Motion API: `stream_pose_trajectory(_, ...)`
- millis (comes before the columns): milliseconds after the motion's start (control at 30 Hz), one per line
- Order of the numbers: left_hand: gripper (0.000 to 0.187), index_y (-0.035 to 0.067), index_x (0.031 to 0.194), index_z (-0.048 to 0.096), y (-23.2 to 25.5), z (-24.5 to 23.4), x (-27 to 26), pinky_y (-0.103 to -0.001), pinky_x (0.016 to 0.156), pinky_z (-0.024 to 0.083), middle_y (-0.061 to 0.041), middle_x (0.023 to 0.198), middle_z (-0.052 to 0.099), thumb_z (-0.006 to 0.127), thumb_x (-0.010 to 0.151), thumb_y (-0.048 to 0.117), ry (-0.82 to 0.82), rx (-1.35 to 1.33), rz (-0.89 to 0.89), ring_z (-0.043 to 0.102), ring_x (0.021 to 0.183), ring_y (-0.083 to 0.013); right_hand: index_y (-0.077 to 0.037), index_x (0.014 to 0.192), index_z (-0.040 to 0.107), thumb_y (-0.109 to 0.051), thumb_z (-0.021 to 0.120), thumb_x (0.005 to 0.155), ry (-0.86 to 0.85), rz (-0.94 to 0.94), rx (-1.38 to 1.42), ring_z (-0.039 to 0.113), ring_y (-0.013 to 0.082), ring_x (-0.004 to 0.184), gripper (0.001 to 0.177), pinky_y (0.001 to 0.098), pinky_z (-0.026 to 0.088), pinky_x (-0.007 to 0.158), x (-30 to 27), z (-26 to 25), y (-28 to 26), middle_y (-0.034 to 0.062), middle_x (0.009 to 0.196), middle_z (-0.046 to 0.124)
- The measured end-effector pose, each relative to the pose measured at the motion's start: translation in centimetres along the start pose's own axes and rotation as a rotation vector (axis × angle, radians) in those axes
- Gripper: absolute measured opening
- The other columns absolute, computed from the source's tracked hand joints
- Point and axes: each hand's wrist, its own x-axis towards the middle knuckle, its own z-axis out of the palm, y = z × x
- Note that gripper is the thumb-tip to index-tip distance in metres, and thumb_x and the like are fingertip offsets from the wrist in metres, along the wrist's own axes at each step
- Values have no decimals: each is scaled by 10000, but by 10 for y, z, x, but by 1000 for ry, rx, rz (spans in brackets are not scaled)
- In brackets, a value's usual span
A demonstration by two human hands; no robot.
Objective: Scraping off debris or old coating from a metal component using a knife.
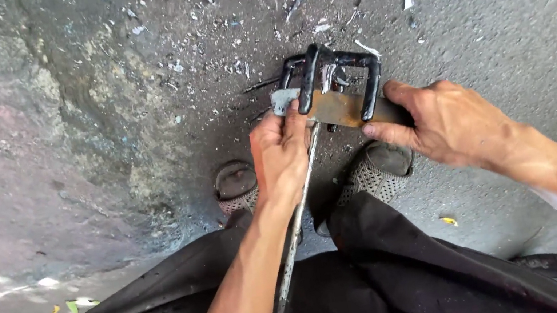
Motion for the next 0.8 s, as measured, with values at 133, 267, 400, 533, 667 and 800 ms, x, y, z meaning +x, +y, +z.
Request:
stream_pose_trajectory(133, 254, 58, 840, 694, 6, 5, 0, -256, 464, 261, 110, 640, 487, 629, 1038, 203, 14, 11, 76, 373, 561, -6, -11, 1033, 600, -608, 569, 894, -12, -17, 84, 699, 460, 629, 614, 540, 556, 590, 12, 0, 12, 244, 570, 652)
stream_pose_trajectory(267, 286, 50, 817, 666, 17, 7, -1, -270, 471, 268, 110, 642, 477, 619, 1052, 207, 30, 16, 129, 371, 576, -7, -5, 1108, 598, -596, 607, 893, 30, -70, 30, 695, 475, 671, 629, 550, 553, 623, 18, 13, 25, 255, 639, 664)
stream_pose_trajectory(400, 346, 18, 761, 624, 10, 14, 14, -314, 489, 283, 84, 634, 457, 633, 1051, 208, 120, 190, 227, 374, 608, -28, -27, 1134, 612, -593, 599, 899, 55, -85, 59, 688, 484, 690, 613, 559, 545, 615, 23, 11, 31, 250, 679, 673)
stream_pose_trajectory(533, 480, -14, 641, 560, 9, 19, 22, -353, 465, 246, 38, 557, 379, 653, 1049, 219, 222, 358, 268, 336, 572, -61, -40, 1192, 609, -598, 583, 915, 97, -80, -3, 682, 488, 663, 624, 563, 542, 628, 24, 19, 33, 257, 633, 665)
stream_pose_trajectory(667, 344, 6, 779, 630, 23, 8, 8, -324, 495, 340, 55, 614, 447, 646, 1037, 234, 160, 304, 307, 398, 643, -40, -20, 1151, 589, -607, 581, 904, 97, -67, 32, 698, 456, 620, 637, 544, 557, 590, 21, 22, 29, 240, 623, 661)
stream_pose_trajectory(800, 207, 36, 970, 722, 30, -2, -8, -281, 547, 411, 86, 740, 598, 680, 980, 239, -34, 157, 117, 471, 678, -36, -4, 1138, 591, -568, 628, 901, 210, -70, 126, 688, 457, 628, 613, 542, 548, 575, 10, 37, 25, 229, 595, 644)
